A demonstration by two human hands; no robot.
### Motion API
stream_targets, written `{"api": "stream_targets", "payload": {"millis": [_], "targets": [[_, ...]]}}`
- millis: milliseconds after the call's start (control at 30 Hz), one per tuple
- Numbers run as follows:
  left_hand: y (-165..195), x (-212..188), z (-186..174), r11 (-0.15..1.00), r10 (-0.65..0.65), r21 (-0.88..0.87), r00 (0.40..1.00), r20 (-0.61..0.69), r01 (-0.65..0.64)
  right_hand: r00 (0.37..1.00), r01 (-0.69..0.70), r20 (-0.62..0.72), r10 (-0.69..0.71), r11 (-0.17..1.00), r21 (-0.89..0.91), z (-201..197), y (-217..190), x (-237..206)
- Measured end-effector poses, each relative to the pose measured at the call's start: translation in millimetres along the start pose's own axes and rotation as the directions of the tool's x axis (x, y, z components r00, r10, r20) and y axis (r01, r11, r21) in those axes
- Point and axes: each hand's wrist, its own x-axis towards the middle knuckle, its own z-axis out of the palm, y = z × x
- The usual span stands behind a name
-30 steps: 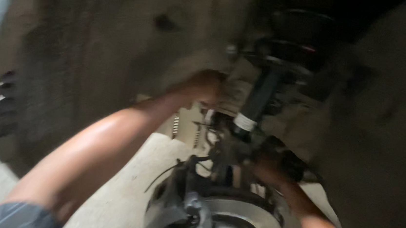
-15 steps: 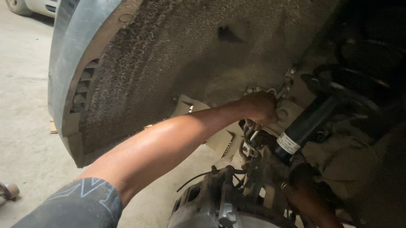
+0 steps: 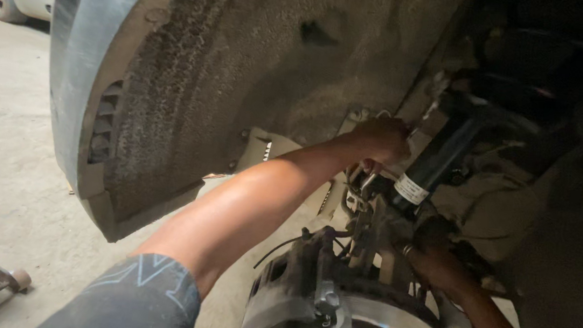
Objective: The person uses a wrench to tighten bolts on the car's suspension system, specifically focusing on the strut and brake assembly area. The hands repeatedly adjust the wrench and apply torque to secure the components.
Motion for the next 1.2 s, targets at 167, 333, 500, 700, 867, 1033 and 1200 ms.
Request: {"api": "stream_targets", "payload": {"millis": [167,333,500,700,867,1033,1200], "targets": [[22.8,-26.9,27.4,0.872,0.209,0.452,0.978,0.005,-0.188,1.0,0.021,-0.015,-0.022,0.998,-0.06,-2.4,1.4,2.3],[16.0,-47.6,49.8,0.919,0.318,0.287,0.939,-0.133,-0.27,0.985,0.136,-0.082,-0.152,0.975,-0.174,-0.5,-12.0,-10.1],[-5.7,-60.9,61.0,0.924,0.338,0.266,0.91,-0.239,-0.274,0.983,0.14,-0.088,-0.158,0.973,-0.183,-1.8,-25.9,-24.6],[-27.9,-86.9,104.0,0.883,0.422,0.355,0.848,-0.32,-0.306,0.982,0.154,-0.098,-0.161,0.985,-0.074,2.5,-38.8,-34.4],[-47.7,-108.4,137.2,0.866,0.488,0.32,0.791,-0.369,-0.385,0.981,0.027,-0.187,-0.057,0.987,-0.158,6.8,-21.8,-12.2],[-51.3,-113.3,140.2,0.92,0.349,0.27,0.909,-0.227,-0.285,0.953,0.232,-0.125,-0.277,0.928,-0.293,6.7,18.3,11.4],[-44.7,-112.7,124.9,0.874,0.449,0.336,0.847,-0.284,-0.351,0.947,0.257,-0.104,-0.305,0.908,-0.331,7.2,29.3,23.3]]}}
